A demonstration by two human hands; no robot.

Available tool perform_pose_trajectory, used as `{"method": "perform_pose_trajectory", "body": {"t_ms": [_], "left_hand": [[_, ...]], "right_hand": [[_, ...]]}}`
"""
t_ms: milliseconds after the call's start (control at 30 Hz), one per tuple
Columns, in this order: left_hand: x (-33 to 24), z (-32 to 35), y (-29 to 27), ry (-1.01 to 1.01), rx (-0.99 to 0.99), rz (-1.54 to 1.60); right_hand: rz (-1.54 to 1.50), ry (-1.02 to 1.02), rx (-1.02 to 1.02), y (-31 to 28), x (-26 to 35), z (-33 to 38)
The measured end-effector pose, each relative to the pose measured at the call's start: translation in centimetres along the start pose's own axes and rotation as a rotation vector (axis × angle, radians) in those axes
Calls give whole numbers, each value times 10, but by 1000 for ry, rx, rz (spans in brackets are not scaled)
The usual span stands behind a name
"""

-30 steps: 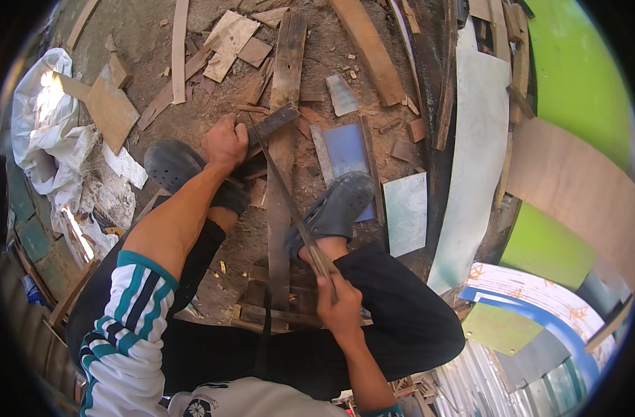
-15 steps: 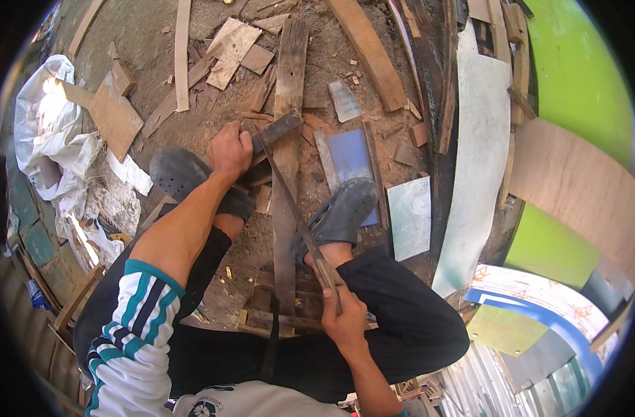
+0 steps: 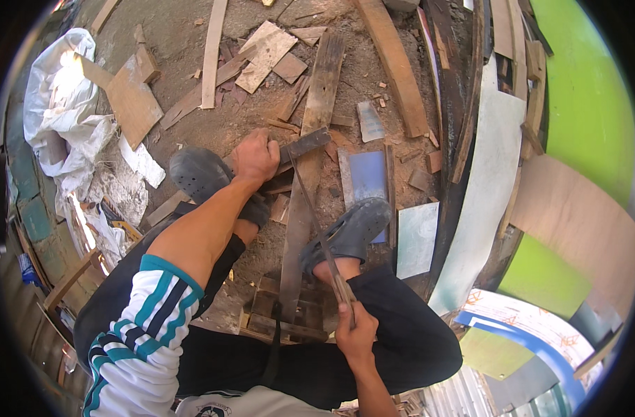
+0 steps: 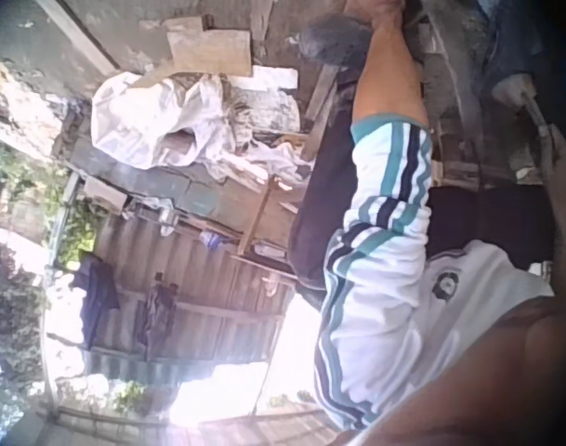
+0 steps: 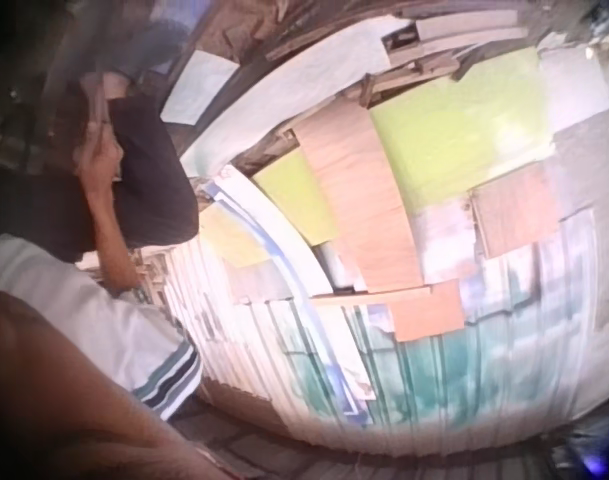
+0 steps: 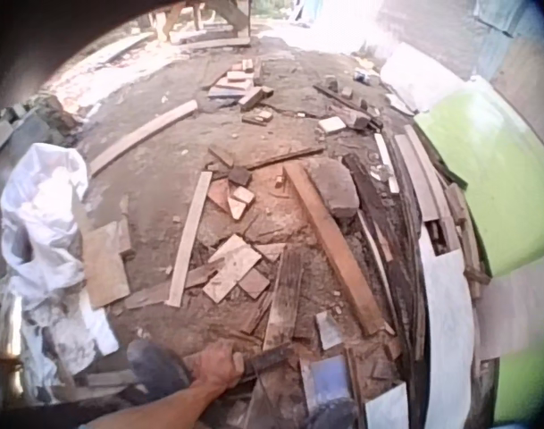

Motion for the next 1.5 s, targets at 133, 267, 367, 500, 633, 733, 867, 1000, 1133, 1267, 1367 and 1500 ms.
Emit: {"method": "perform_pose_trajectory", "body": {"t_ms": [133,267,367,500,633,733,867,1000,1133,1267,1367,1500], "left_hand": [[-4,3,5,-16,17,17],[-4,0,-4,3,-26,64],[-4,2,-5,-55,3,31],[-2,3,-4,-28,-2,72],[-2,5,-5,-50,16,117],[-2,5,-5,-69,29,111],[2,4,-4,-76,24,99],[-1,3,0,-78,52,112],[1,4,-2,-90,63,106],[4,3,3,-43,16,113],[6,4,3,-32,-10,112],[2,3,4,-37,-17,114]], "right_hand": [[-16,-107,-79,66,47,-133],[-57,-141,-98,74,67,-134],[-45,-115,-2,65,70,-140],[-51,-218,-6,70,54,-129],[-275,-300,-107,75,43,-118],[-102,-392,-133,61,66,-110],[9,-340,-99,30,58,-65],[112,-356,-96,-10,43,-7],[77,-365,-71,7,52,-33],[-3,-268,-54,45,79,-99],[110,-332,-76,32,78,-73],[128,-215,-15,-25,61,2]]}}
Point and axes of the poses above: each hand's wrist, its own z-axis away from the middle knuckle, its own y-axis out of the palm, x = y × z, the point moved 2 cm from there along -z, towards the middle knuckle, and after that the axes turned 11 degrees about z, right-handed, at the moved point
